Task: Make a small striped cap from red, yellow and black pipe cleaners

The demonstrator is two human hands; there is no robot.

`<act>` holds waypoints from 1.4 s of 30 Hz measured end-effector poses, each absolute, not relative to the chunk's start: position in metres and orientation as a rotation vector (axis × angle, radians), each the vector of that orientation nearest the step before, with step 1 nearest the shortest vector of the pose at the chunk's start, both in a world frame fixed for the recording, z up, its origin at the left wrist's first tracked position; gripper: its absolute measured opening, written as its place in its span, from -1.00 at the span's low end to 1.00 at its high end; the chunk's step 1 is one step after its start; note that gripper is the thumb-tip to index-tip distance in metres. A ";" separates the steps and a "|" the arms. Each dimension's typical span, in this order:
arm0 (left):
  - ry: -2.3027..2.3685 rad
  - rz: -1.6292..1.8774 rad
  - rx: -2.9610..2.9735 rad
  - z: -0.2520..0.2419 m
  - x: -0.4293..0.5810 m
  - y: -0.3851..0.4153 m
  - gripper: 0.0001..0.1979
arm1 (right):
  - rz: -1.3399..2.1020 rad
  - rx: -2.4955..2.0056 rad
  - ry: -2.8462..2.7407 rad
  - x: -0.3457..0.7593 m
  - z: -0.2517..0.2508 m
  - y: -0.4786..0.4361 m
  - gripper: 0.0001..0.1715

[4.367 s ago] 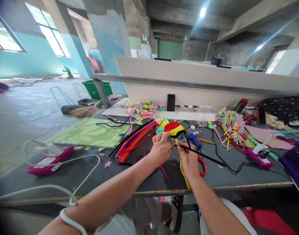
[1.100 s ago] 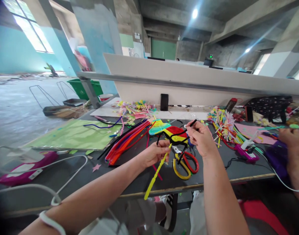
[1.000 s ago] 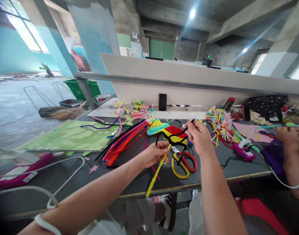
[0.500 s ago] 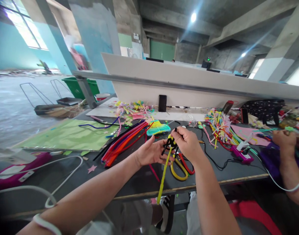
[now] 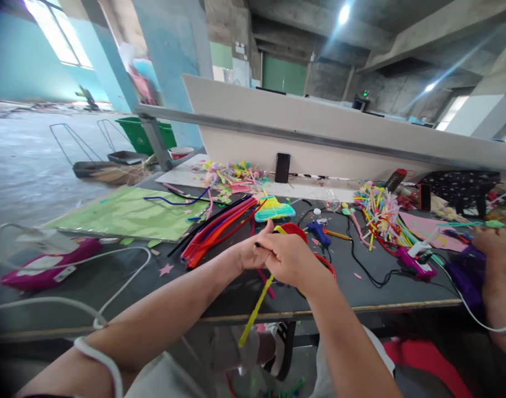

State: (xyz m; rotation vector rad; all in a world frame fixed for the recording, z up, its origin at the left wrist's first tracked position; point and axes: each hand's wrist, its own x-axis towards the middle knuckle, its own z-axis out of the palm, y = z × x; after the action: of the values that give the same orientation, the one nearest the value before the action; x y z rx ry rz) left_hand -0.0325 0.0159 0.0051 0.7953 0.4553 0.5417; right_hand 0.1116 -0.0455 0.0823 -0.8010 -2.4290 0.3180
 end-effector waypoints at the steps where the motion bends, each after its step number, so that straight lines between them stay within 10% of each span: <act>1: 0.465 0.559 0.780 0.003 -0.033 0.017 -0.32 | 0.333 -0.761 -2.461 0.108 0.079 -0.045 -0.72; 8: 0.460 0.596 0.831 0.000 -0.043 0.025 -0.66 | 0.516 -0.874 -2.130 0.117 0.078 -0.033 -0.80; 33: 0.419 0.523 0.947 -0.001 -0.029 0.015 -0.66 | 0.039 -1.564 -1.894 0.182 0.087 -0.021 -0.80; 42: 0.494 0.625 0.952 -0.014 -0.022 0.017 -0.65 | 1.057 -0.923 -1.601 0.176 0.079 -0.016 -0.82</act>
State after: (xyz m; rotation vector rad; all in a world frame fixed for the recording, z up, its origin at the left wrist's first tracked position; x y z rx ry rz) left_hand -0.0224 0.0170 -0.0140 0.9517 0.4937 0.6248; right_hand 0.1755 -0.0156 0.0786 -0.9233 -1.6013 1.0569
